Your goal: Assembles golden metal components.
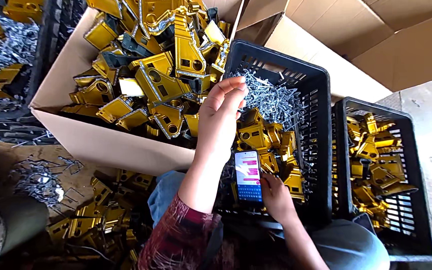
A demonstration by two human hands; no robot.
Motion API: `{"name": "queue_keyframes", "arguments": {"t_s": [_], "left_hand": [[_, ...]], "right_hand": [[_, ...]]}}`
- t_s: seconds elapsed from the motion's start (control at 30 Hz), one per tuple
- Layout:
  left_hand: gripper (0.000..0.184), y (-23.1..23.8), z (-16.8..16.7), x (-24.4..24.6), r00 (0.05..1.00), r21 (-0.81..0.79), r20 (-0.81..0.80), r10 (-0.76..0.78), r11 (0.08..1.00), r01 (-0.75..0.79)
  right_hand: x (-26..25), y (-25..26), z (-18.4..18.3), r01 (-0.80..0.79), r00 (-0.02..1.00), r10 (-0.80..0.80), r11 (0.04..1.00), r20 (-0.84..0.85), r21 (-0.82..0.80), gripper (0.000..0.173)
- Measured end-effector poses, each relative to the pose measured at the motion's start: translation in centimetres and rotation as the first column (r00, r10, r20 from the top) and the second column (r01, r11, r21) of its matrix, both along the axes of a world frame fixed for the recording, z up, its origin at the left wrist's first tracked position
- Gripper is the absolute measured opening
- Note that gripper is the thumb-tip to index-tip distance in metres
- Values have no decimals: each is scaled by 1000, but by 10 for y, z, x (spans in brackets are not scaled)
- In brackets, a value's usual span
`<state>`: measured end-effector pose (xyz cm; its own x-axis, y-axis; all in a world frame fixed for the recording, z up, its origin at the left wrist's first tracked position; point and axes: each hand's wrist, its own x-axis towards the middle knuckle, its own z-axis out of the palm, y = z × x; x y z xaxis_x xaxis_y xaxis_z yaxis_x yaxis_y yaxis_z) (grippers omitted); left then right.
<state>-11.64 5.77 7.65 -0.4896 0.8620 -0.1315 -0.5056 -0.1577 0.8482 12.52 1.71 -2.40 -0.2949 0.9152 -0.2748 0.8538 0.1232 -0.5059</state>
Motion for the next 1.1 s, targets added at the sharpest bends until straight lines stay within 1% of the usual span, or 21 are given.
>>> {"name": "queue_keyframes", "arguments": {"t_s": [0.07,0.13,0.2,0.3,0.4,0.5,0.57,0.63,0.7,0.73,0.8,0.83,0.87,0.9,1.0,1.03,1.1], "left_hand": [[17,0,0,1,1000,3,-4,1,1000,-1],[16,0,0,1,1000,3,-4,6,1000,-6],[16,-1,-1,1,1000,-5,-4,17,1000,-17],[16,-3,0,1,999,-27,10,40,999,-40],[16,-2,-1,1,1000,-21,1,25,999,-25],[16,0,-1,1,1000,-14,5,13,1000,-12],[17,0,0,1,1000,-11,9,9,1000,-9],[17,1,2,1,1000,-9,12,14,1000,-14],[17,1,2,-1,1000,-9,11,18,1000,-18],[17,1,1,-2,1000,-8,13,20,1000,-20],[16,0,1,-2,1000,-10,16,19,1000,-18],[16,0,1,-2,1000,-10,19,19,1000,-19],[15,0,1,-2,1000,-12,21,19,1000,-19],[15,1,2,-2,1000,-17,23,19,1000,-19],[16,1,2,-2,1000,-29,14,15,999,-14],[17,1,2,-2,1000,-31,9,11,999,-11],[16,1,2,-1,1000,-32,5,11,999,-11]], "right_hand": [[9,6,-5,-28,991,27,1000,-134,-4,35],[5,15,-15,-53,965,34,996,-259,-66,33],[-10,23,-23,-68,948,12,984,-318,-166,32],[-37,31,-40,-45,964,-36,954,-265,-295,33],[-54,38,-60,-33,978,-48,926,-205,-375,33],[-60,44,-60,0,984,-81,889,-157,-458,35],[-59,44,-56,5,978,-111,861,-177,-509,37],[-55,45,-57,-60,975,-58,861,-215,-506,42],[-52,41,-60,-126,966,-5,864,-260,-487,60],[-53,37,-60,-129,967,3,869,-256,-478,70],[-58,29,-55,-96,983,14,893,-185,-441,90],[-62,25,-51,-79,991,28,908,-129,-411,97],[-66,21,-47,-71,996,49,925,-68,-374,98],[-69,16,-47,-76,997,77,941,-10,-329,96],[-78,2,-44,-142,967,192,952,167,-272,83],[-79,-1,-44,-167,956,220,952,195,-257,79],[-78,-5,-45,-210,949,255,950,186,-230,67]]}}
